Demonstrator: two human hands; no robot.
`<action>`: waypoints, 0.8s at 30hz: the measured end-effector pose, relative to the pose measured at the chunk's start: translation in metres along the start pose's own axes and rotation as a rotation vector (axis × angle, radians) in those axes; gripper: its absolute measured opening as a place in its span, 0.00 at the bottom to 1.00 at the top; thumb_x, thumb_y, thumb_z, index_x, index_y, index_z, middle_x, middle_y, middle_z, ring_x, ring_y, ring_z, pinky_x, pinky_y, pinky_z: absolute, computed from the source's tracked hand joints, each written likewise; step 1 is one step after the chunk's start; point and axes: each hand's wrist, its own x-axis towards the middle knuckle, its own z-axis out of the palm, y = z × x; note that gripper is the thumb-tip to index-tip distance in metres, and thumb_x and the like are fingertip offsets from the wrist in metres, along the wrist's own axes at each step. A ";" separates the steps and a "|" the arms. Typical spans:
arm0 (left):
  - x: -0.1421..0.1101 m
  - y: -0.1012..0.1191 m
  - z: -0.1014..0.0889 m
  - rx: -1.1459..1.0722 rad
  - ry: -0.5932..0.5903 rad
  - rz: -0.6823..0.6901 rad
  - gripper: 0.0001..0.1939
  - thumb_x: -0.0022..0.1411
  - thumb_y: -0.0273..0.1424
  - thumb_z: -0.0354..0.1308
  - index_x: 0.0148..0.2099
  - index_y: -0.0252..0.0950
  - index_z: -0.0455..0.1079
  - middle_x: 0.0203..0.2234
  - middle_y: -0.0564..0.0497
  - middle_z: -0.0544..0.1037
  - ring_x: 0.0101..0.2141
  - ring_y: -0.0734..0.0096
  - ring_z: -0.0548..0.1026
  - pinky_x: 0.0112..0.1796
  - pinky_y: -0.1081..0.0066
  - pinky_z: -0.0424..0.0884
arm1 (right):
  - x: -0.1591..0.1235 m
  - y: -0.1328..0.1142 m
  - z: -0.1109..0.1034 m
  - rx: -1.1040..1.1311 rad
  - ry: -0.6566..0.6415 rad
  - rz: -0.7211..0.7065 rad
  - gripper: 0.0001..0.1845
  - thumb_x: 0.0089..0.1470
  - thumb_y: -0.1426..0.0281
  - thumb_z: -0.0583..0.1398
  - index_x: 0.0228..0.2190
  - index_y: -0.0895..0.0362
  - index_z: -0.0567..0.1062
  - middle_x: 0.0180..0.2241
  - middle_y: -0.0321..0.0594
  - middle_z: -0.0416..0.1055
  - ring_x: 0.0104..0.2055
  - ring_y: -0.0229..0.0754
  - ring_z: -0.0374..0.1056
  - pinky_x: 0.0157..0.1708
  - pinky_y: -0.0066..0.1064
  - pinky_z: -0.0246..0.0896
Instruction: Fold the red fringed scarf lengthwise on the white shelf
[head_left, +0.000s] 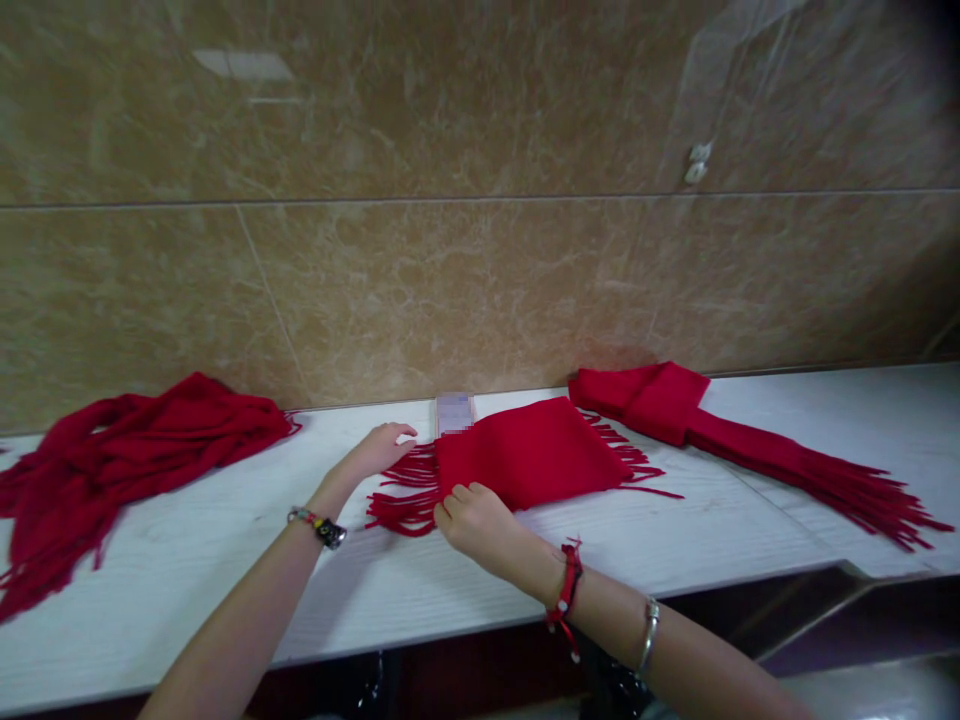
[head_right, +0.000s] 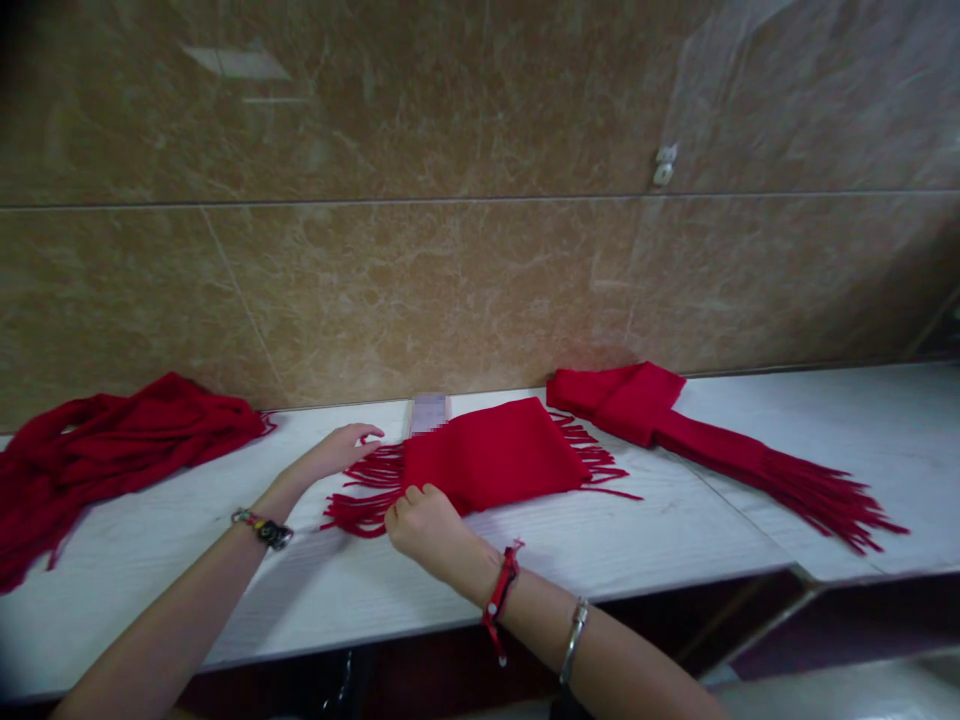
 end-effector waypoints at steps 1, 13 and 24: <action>0.006 0.002 0.003 -0.010 0.007 0.000 0.17 0.55 0.33 0.47 0.44 0.32 0.70 0.43 0.43 0.74 0.43 0.64 0.71 0.45 0.69 0.63 | 0.002 -0.001 0.001 -0.001 -0.005 0.003 0.04 0.53 0.79 0.54 0.31 0.63 0.69 0.30 0.46 0.71 0.34 0.45 0.65 0.29 0.34 0.59; 0.043 0.015 0.033 -0.213 -0.025 -0.138 0.07 0.44 0.32 0.57 0.26 0.33 0.70 0.21 0.51 0.74 0.25 0.70 0.70 0.26 0.75 0.61 | 0.000 0.006 0.009 -0.014 0.077 0.007 0.03 0.54 0.78 0.55 0.30 0.60 0.68 0.28 0.42 0.70 0.31 0.43 0.64 0.26 0.32 0.57; 0.043 0.020 0.009 -0.408 -0.084 -0.176 0.04 0.43 0.28 0.55 0.22 0.32 0.68 0.14 0.57 0.67 0.21 0.75 0.65 0.22 0.77 0.57 | 0.002 0.011 0.007 0.016 0.147 0.103 0.04 0.53 0.77 0.55 0.29 0.60 0.69 0.27 0.40 0.69 0.30 0.41 0.64 0.26 0.30 0.54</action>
